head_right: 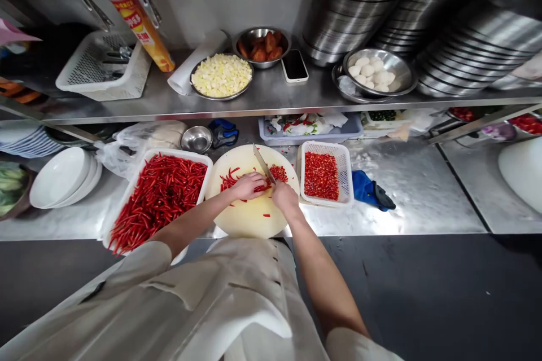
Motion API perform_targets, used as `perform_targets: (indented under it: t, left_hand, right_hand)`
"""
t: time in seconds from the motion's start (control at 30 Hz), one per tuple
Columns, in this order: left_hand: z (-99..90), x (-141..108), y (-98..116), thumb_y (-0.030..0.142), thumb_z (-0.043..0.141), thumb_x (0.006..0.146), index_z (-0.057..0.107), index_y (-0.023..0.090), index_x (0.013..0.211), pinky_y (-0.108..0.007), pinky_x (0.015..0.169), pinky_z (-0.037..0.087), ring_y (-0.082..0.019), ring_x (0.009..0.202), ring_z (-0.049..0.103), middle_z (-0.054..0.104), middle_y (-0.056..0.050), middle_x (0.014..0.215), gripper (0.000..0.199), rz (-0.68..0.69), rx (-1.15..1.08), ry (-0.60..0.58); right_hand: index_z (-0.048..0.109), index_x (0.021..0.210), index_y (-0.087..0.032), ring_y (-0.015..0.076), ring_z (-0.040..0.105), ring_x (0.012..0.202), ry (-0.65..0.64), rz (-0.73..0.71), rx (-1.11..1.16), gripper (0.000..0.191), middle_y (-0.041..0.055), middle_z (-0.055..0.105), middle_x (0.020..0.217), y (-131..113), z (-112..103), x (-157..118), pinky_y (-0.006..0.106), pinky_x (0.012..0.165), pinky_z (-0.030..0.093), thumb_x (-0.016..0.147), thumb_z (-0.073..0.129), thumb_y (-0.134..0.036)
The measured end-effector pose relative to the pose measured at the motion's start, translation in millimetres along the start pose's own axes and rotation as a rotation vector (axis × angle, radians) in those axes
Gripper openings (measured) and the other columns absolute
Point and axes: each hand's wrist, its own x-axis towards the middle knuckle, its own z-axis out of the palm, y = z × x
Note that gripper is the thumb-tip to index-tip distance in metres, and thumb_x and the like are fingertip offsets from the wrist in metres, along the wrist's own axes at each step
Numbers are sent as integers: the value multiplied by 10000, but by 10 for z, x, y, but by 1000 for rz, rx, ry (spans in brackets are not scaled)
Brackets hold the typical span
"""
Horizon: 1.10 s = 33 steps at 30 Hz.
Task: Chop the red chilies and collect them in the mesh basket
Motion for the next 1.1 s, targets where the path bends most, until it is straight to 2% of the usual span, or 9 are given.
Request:
perform_targets:
  t: [0.13, 0.37, 0.67, 0.83, 1.1]
  left_hand:
    - [-27, -29, -15, 372, 651, 1003, 728, 214, 1167, -440, 1128, 492, -272, 1256, 613, 686, -115, 1334, 240, 45, -27, -7]
    - [-72, -79, -44, 347, 667, 979, 728, 214, 1143, -443, 1128, 490, -279, 1258, 600, 663, -120, 1327, 220, 45, -21, -16]
    - [-28, -96, -112, 326, 717, 922, 722, 223, 1171, -460, 1138, 477, -289, 1282, 584, 643, -113, 1368, 270, 22, -10, -22]
    - [-90, -81, -139, 333, 700, 932, 718, 233, 1176, -455, 1121, 486, -281, 1244, 605, 649, -104, 1343, 265, 53, -26, -47]
    - [-111, -126, -113, 306, 685, 932, 734, 231, 1127, -457, 1108, 491, -289, 1238, 594, 654, -106, 1279, 215, 73, -32, -35]
  right_hand:
    - [680, 1344, -183, 297, 739, 1179, -14, 43, -10, 445, 200, 761, 1280, -78, 45, 12, 339, 910, 516, 1134, 397, -454]
    - [688, 1361, -147, 300, 738, 1187, 20, 109, -17, 488, 225, 757, 1276, -220, 97, -8, 335, 925, 518, 1137, 392, -463]
    - [687, 1372, -136, 291, 733, 1198, 16, 94, -11, 475, 210, 770, 1251, -264, 212, -3, 325, 948, 511, 1143, 400, -438]
    - [667, 1413, -156, 295, 722, 1216, 35, 104, 14, 479, 200, 764, 1272, -319, 181, 35, 340, 982, 509, 1142, 390, -438]
    - [692, 1348, -145, 289, 729, 1189, 48, 125, -12, 464, 200, 767, 1258, -409, 162, -45, 328, 960, 513, 1139, 395, -434]
